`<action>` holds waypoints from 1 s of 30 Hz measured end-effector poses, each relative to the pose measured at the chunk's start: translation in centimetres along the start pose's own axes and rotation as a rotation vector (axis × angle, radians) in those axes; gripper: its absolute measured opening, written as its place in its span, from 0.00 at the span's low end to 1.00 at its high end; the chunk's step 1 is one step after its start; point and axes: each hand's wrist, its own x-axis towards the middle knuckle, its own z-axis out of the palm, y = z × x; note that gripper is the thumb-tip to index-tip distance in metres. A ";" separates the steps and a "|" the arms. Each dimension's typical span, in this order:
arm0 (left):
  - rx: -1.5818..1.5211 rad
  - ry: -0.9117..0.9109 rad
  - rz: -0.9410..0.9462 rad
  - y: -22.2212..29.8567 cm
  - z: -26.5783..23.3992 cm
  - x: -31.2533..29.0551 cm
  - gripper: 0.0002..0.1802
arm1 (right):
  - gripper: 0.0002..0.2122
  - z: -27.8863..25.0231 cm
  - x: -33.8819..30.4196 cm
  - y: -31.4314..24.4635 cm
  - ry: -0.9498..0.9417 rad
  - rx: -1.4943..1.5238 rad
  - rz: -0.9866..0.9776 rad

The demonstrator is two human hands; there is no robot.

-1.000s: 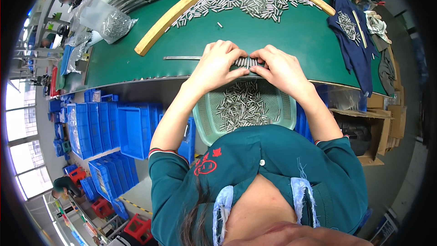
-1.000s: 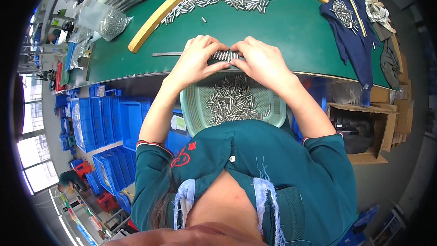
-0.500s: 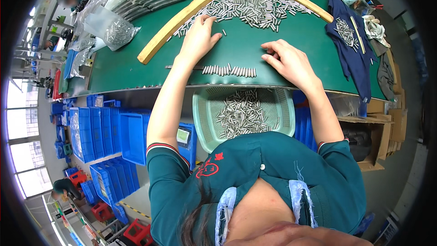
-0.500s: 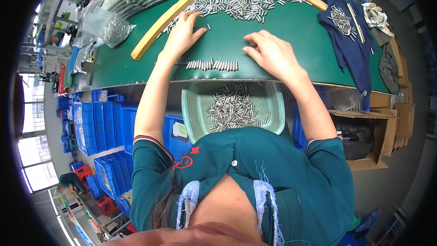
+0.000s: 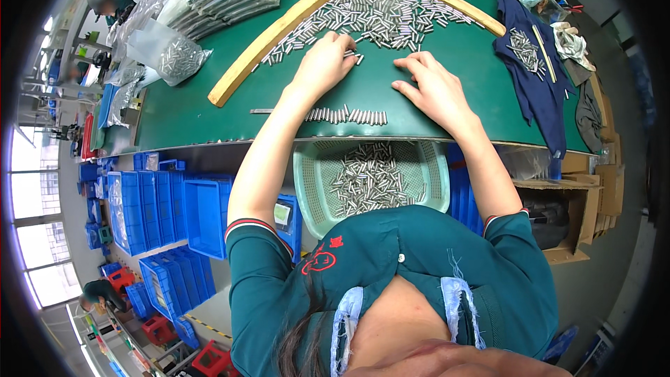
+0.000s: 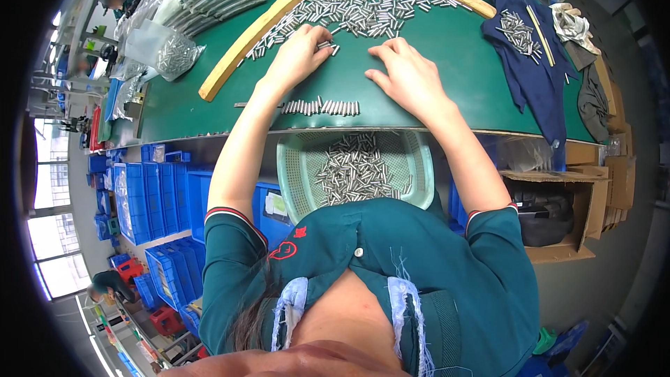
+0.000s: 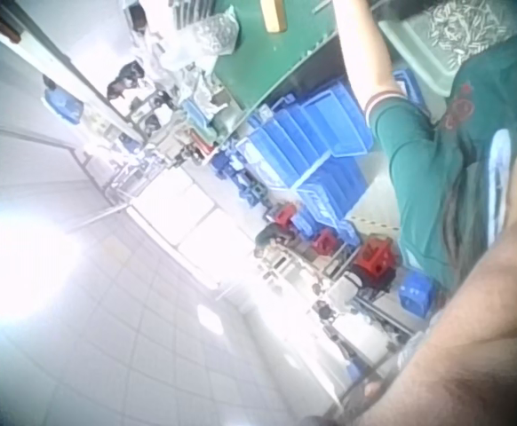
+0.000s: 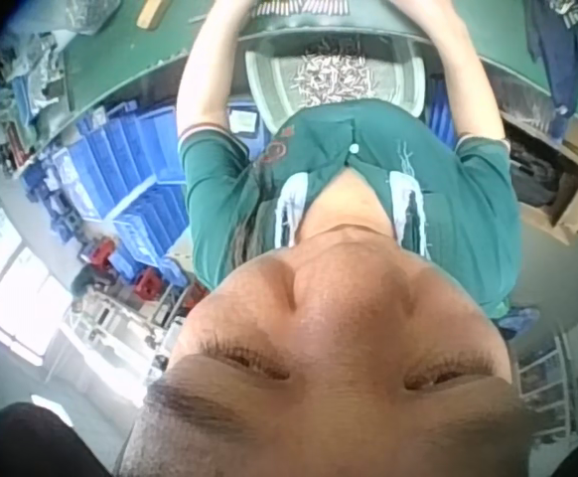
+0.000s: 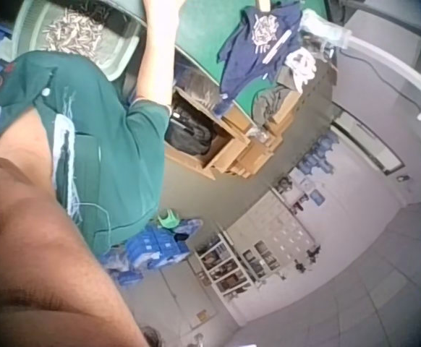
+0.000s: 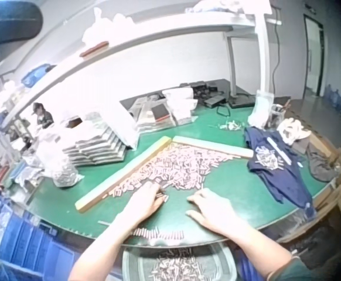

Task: The person slides small metal pins onto a grooved assembly tool by hand.

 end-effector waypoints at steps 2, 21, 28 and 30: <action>-0.014 0.006 0.017 0.9 0.2 -0.7 0.14 | 0.18 0.3 0.4 -0.4 -0.013 -0.002 -0.028; -0.118 -0.086 0.160 2.0 -0.5 -3.2 0.15 | 0.07 0.6 0.5 -1.0 0.046 -0.108 -0.082; -0.209 -0.037 0.171 3.2 -0.2 -3.5 0.10 | 0.09 1.0 1.5 -1.0 -0.075 -0.033 -0.059; -0.211 -0.043 0.116 3.3 -0.3 -3.8 0.09 | 0.10 1.2 1.5 -0.5 0.044 0.022 -0.204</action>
